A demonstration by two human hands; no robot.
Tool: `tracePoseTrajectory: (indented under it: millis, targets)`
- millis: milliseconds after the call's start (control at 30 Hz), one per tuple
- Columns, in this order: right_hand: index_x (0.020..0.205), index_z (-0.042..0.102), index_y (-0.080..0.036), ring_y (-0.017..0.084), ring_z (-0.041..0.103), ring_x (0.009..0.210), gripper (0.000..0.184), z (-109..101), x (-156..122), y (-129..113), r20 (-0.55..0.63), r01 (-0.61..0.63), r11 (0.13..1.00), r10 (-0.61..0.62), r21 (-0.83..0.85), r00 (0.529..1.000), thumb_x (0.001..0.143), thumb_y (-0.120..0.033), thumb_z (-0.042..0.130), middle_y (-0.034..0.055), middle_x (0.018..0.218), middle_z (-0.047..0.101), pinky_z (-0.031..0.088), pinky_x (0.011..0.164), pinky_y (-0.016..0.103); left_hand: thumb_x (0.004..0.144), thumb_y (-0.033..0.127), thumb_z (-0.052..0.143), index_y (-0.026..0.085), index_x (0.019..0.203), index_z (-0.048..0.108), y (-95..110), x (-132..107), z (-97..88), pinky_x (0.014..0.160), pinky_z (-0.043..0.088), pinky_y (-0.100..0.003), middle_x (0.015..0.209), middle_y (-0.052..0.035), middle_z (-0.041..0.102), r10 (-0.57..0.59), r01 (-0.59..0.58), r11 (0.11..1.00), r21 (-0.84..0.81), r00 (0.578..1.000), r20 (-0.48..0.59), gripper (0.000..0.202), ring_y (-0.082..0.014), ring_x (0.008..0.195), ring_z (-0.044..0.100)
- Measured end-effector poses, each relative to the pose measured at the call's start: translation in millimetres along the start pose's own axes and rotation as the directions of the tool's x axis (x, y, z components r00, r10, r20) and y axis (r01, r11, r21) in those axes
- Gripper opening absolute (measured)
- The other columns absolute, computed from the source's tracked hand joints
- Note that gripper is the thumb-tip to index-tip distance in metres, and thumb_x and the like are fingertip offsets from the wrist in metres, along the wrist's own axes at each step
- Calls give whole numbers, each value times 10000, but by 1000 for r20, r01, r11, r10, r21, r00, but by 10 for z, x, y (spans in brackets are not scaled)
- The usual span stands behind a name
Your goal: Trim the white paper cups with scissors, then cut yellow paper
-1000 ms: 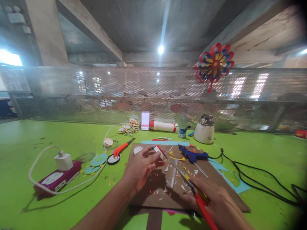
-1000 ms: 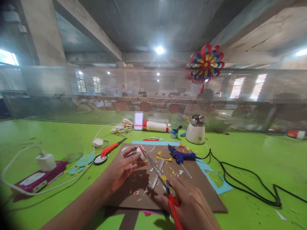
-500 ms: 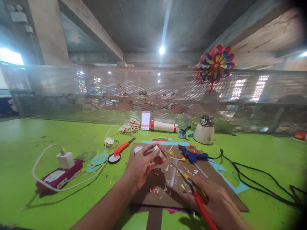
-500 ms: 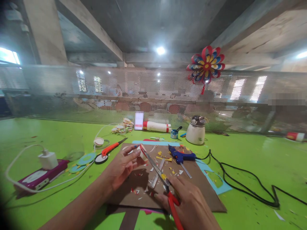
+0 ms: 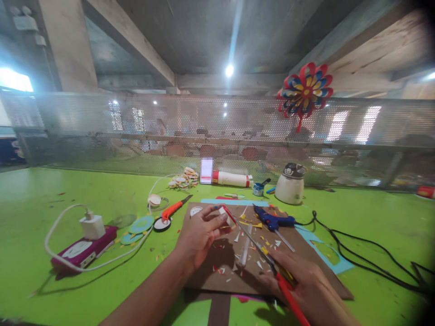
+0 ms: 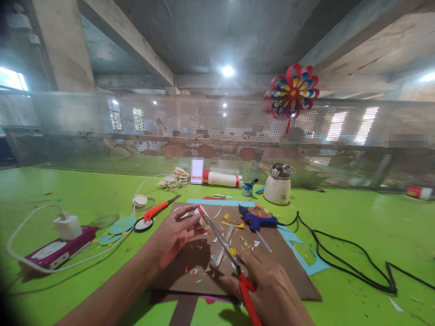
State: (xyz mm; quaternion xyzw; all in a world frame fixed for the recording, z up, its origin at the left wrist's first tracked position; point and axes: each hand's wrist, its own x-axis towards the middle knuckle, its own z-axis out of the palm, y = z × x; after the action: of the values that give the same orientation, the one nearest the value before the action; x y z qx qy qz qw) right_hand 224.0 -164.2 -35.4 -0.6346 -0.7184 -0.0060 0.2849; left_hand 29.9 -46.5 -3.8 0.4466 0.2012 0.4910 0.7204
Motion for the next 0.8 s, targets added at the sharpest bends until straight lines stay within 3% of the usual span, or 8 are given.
tracePoseTrajectory:
  millis: [133,333,600,800]
  targets:
    - [1062,690,-272,212,708,676,401,31,-19,48,-24,-10,1000,9,-25,1000,838,-555,515,46,895,764,546,559,252,683,184,755,173,928,670,27,-26,16,773,509,-353,866,-63,682,-17,16,1000,-18,1000,-20,260,-176,742,643]
    - [1008,700,-256,202,674,587,402,27,-37,-12,-17,-40,999,41,19,999,837,-566,509,20,689,737,524,528,257,721,216,720,159,892,661,43,-30,5,805,506,-385,903,-72,689,-28,28,999,-23,999,16,189,-200,801,659]
    - [988,702,-246,212,701,737,352,-3,11,-7,-38,35,999,-34,17,999,829,-520,551,54,887,746,547,613,260,668,184,764,131,891,648,41,18,-4,771,516,-369,846,-77,673,-13,13,1000,-19,999,-46,257,-195,764,654]
    - [1008,698,-252,220,708,792,328,-2,37,4,-56,61,998,-62,-18,997,825,-492,567,54,936,746,564,644,265,678,185,762,126,884,645,10,18,4,795,521,-391,857,-78,657,-9,8,1000,-18,1000,-19,243,-184,752,642]
